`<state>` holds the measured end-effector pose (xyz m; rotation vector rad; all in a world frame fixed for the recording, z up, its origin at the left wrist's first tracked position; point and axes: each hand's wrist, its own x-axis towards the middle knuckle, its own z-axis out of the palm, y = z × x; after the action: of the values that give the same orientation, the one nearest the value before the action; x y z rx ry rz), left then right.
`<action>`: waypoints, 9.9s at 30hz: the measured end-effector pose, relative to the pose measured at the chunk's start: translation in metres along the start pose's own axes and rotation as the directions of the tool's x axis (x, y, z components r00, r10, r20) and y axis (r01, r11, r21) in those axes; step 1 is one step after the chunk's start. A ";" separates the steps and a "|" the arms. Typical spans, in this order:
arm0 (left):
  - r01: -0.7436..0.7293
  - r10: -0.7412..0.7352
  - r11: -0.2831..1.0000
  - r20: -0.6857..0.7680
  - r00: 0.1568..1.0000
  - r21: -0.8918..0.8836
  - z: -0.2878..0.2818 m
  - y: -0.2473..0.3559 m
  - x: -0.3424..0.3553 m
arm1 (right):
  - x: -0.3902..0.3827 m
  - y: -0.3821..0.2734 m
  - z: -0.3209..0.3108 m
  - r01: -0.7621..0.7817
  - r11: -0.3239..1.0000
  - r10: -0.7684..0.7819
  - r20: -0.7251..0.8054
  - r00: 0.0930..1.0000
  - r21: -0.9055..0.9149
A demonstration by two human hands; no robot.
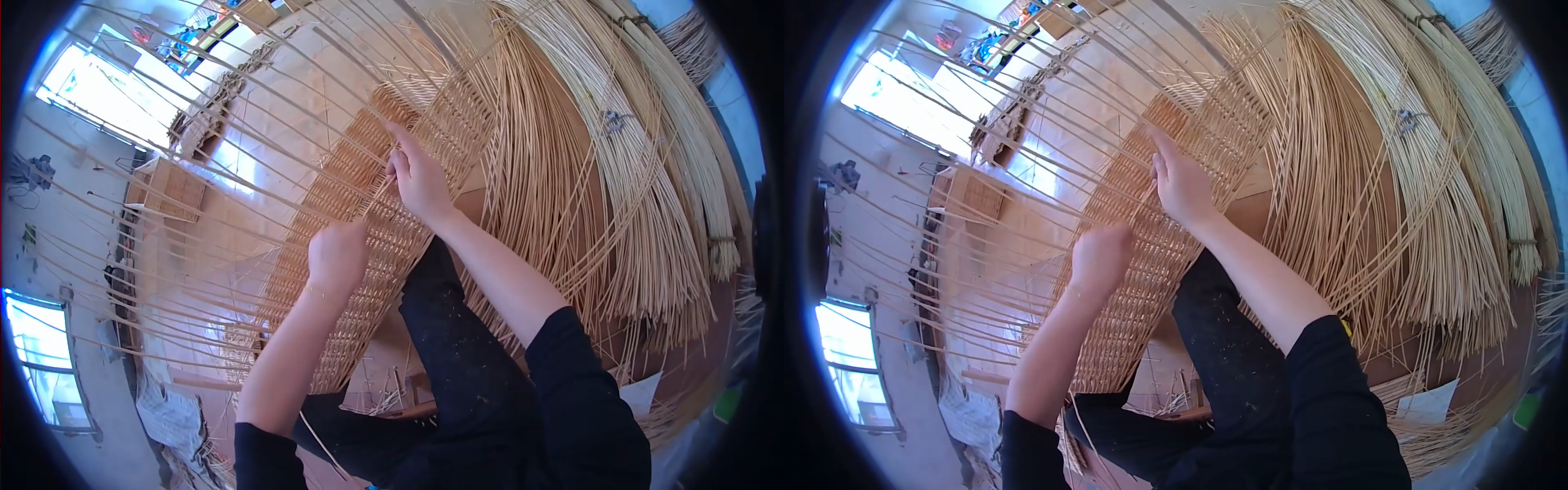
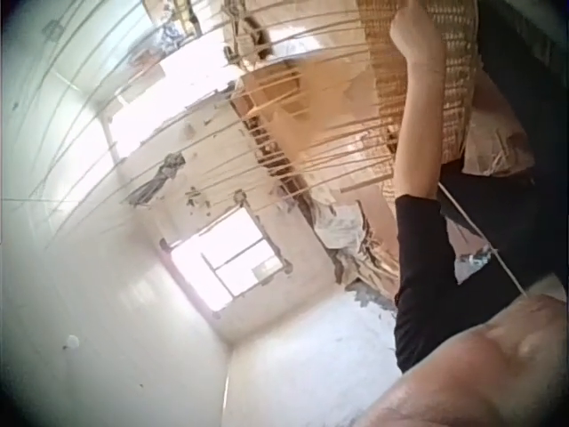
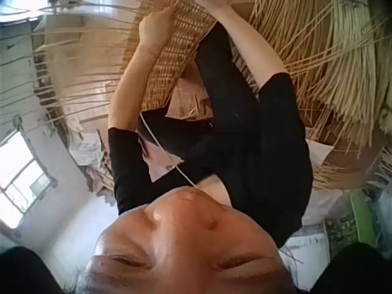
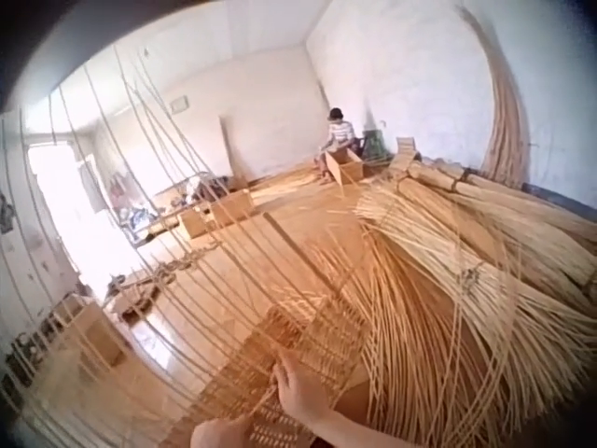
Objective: Weaving a rectangular wicker basket using long thin strips of wood.
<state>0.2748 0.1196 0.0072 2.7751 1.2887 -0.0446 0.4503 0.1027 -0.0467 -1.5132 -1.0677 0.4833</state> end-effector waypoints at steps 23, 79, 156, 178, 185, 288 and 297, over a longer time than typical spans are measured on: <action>0.156 -0.213 0.637 0.022 0.977 -0.755 -0.029 -0.032 -0.046 | -0.092 -0.024 0.013 0.230 0.970 -0.239 0.160 0.958 0.074; 0.276 -0.296 0.920 -0.031 0.955 -0.277 0.024 -0.060 -0.130 | -0.099 -0.027 0.084 0.016 0.985 -0.084 0.394 0.915 0.173; -0.416 0.351 0.812 0.227 0.908 0.410 -0.010 -0.136 -0.251 | -0.323 -0.082 0.134 0.603 0.785 -0.585 0.483 0.651 0.139; 0.087 -0.170 0.937 0.225 0.959 0.338 0.014 -0.115 -0.236 | -0.185 -0.113 0.175 0.663 0.716 -0.690 0.362 0.627 0.216; 0.055 -0.223 0.925 0.418 0.881 0.377 0.012 -0.111 -0.227 | -0.158 -0.138 0.163 0.404 0.888 -0.459 0.357 0.814 0.220; 0.463 0.159 0.624 0.682 0.714 -0.630 0.016 0.095 -0.089 | -0.284 0.055 -0.104 -0.387 0.588 0.413 0.147 0.899 0.710; 0.405 -0.229 0.604 0.338 0.913 -0.686 -0.013 0.018 -0.060 | -0.202 0.045 -0.023 -0.267 0.563 0.324 0.088 0.942 0.782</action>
<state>0.2499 0.0631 0.0246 1.7621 1.3297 0.1323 0.3840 -0.0737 -0.1348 -0.8732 -0.4030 0.9894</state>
